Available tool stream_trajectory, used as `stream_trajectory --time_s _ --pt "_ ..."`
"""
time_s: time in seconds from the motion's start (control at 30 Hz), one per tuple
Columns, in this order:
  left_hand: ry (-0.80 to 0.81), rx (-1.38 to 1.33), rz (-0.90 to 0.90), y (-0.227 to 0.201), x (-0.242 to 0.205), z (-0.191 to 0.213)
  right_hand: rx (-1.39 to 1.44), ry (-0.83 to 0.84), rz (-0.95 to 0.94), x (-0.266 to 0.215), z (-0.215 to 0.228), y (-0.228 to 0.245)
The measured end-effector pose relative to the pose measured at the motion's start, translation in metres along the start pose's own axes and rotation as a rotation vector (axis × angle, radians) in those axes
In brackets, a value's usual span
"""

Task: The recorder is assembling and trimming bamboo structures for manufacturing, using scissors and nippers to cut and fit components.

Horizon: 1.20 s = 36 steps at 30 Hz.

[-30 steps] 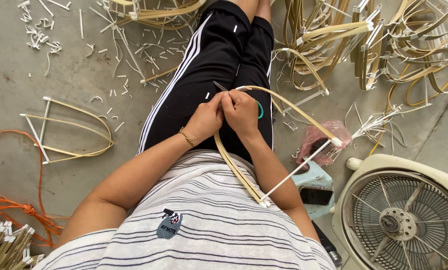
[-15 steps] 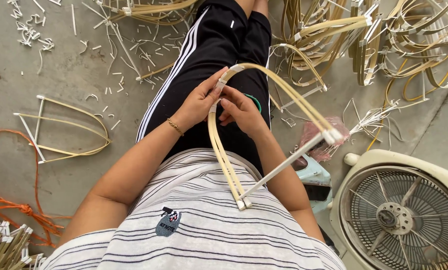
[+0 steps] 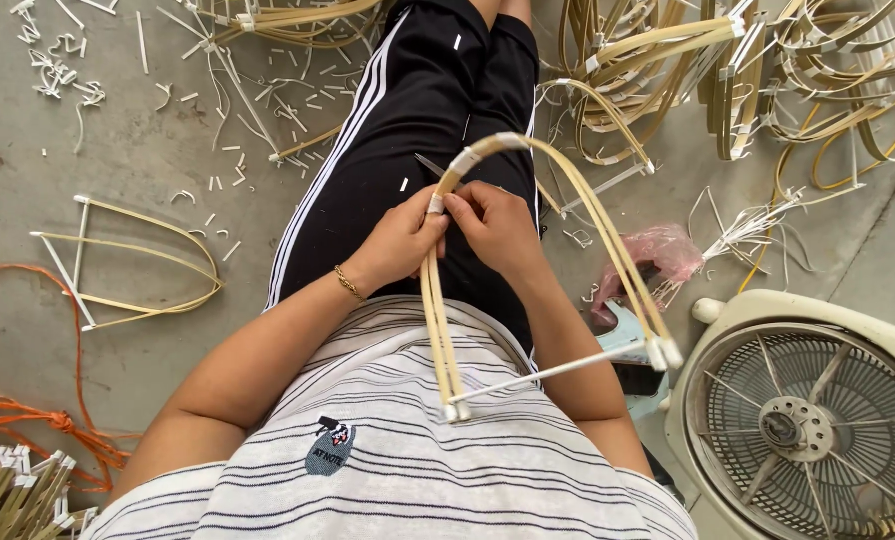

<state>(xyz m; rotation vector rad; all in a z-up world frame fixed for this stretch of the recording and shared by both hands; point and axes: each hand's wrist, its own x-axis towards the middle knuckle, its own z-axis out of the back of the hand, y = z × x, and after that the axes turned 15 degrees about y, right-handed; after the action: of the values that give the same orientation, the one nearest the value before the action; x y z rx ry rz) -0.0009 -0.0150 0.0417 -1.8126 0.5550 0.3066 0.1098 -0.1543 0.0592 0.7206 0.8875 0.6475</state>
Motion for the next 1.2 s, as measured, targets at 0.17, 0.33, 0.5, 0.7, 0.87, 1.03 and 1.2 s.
stream_trajectory --time_s 0.17,0.33,0.5,0.7,0.87,1.03,1.2 --pt "-0.004 0.132 -0.062 0.008 0.005 -0.001 0.091 0.234 -0.185 0.007 0.013 -0.014" --pt "-0.022 0.217 0.018 0.006 0.003 -0.003 0.232 0.379 -0.244 0.006 0.017 -0.025" --pt "-0.048 0.473 -0.086 0.027 0.012 -0.003 0.632 0.216 -0.071 0.013 -0.011 -0.029" --pt "-0.115 0.627 -0.239 0.062 0.022 0.02 0.679 0.099 0.179 0.02 -0.023 -0.004" --pt "0.033 -0.083 0.032 0.032 0.035 0.034 0.731 0.087 0.107 -0.012 0.015 -0.055" --pt "-0.159 0.154 0.13 -0.024 0.022 0.066 0.856 -0.44 -0.173 -0.048 0.014 -0.261" --pt "-0.35 0.569 0.453 -0.053 0.003 0.073 0.431 -0.883 -0.547 -0.099 -0.049 -0.486"
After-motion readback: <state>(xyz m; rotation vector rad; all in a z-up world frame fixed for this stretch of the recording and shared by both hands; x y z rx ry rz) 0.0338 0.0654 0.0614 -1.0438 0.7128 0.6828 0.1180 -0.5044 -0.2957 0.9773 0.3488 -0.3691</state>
